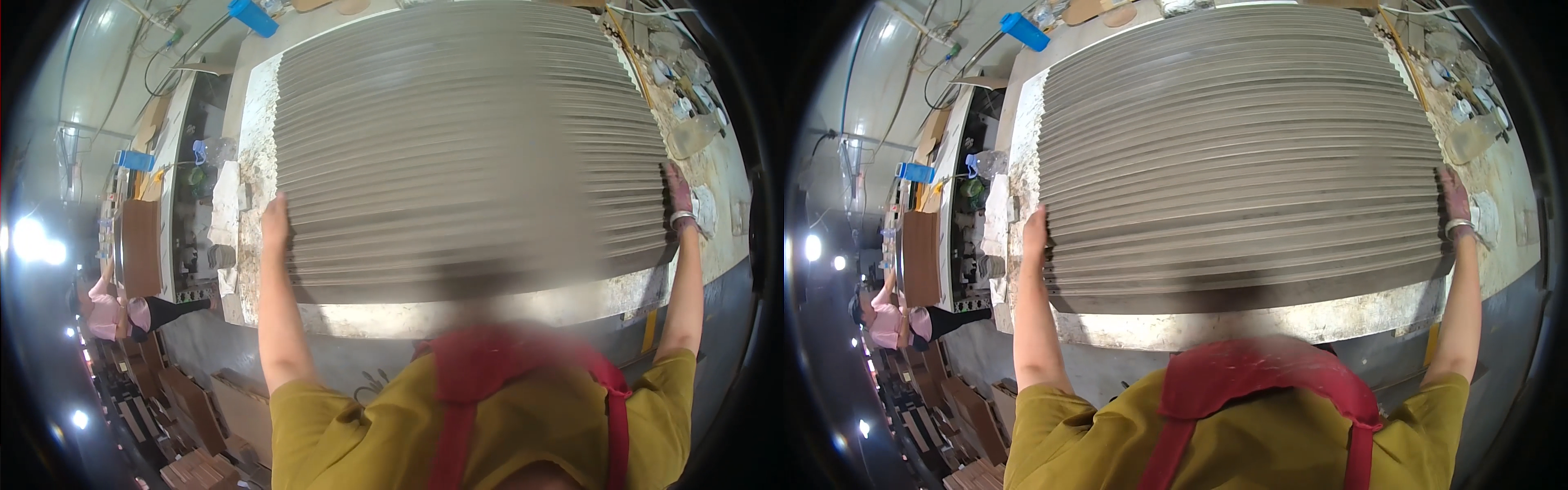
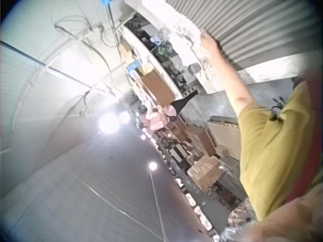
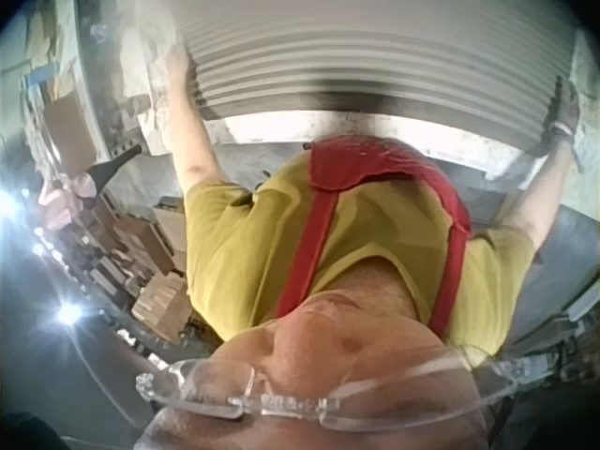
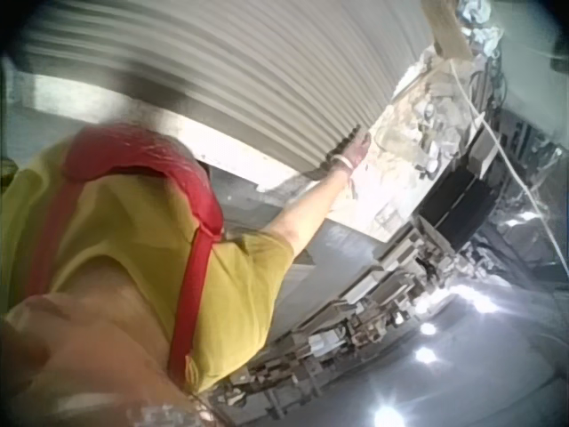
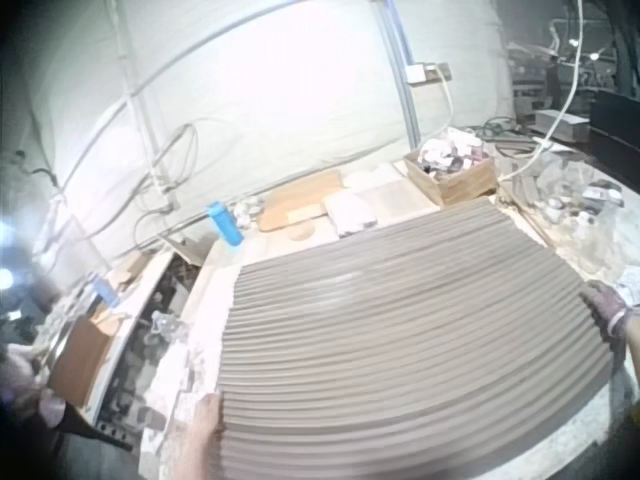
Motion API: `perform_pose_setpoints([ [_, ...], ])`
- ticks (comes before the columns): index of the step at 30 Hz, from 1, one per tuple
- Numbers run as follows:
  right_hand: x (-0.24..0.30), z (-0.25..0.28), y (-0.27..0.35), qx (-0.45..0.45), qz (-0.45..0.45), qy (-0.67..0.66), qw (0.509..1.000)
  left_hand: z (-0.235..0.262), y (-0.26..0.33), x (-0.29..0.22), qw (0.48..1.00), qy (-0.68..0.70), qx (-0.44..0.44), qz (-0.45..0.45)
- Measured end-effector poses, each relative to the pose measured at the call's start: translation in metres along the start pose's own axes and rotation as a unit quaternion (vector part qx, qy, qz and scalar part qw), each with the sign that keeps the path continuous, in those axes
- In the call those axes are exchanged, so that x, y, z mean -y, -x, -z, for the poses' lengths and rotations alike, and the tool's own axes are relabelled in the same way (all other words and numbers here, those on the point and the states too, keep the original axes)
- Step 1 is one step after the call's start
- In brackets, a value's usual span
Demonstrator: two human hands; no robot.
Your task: The person wipes a large slatted wooden panel with a cloth and then uses a small handheld block to scrub localized areas of the slats.
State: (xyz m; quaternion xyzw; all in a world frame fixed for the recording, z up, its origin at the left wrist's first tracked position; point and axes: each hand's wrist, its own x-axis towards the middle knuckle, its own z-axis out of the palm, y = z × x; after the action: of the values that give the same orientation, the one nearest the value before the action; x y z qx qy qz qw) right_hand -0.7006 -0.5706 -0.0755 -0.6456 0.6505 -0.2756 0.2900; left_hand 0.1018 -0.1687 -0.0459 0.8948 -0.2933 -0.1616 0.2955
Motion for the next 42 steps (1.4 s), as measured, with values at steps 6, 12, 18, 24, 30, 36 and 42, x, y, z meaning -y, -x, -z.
perform_pose_setpoints([
  [6, 0.024, -0.008, 0.008, -0.015, -0.066, 0.079, 0.995, 0.003, 0.024, -0.02, 0.989, -0.132, -0.039, 0.048],
  [12, -0.002, -0.007, -0.047, -0.015, -0.007, -0.009, 1.0, -0.016, 0.003, -0.037, 0.987, -0.14, -0.079, -0.009],
  [18, 0.007, -0.024, -0.042, 0.026, -0.053, 0.26, 0.964, -0.012, 0.019, -0.051, 0.97, -0.215, -0.093, 0.068],
  [24, -0.012, -0.024, -0.086, -0.049, 0.053, 0.132, 0.989, 0.002, -0.034, -0.068, 0.995, -0.07, -0.075, 0.017],
  [30, 0.029, -0.045, -0.111, 0.024, -0.093, 0.168, 0.981, -0.035, -0.07, -0.08, 0.962, -0.217, -0.162, 0.021],
  [36, -0.019, -0.02, -0.156, -0.042, -0.021, 0.096, 0.994, -0.018, -0.122, -0.068, 0.989, -0.109, -0.095, -0.009],
  [42, 0.072, -0.081, -0.137, -0.056, -0.038, 0.162, 0.985, -0.039, -0.138, -0.104, 0.97, -0.205, -0.126, 0.026],
])
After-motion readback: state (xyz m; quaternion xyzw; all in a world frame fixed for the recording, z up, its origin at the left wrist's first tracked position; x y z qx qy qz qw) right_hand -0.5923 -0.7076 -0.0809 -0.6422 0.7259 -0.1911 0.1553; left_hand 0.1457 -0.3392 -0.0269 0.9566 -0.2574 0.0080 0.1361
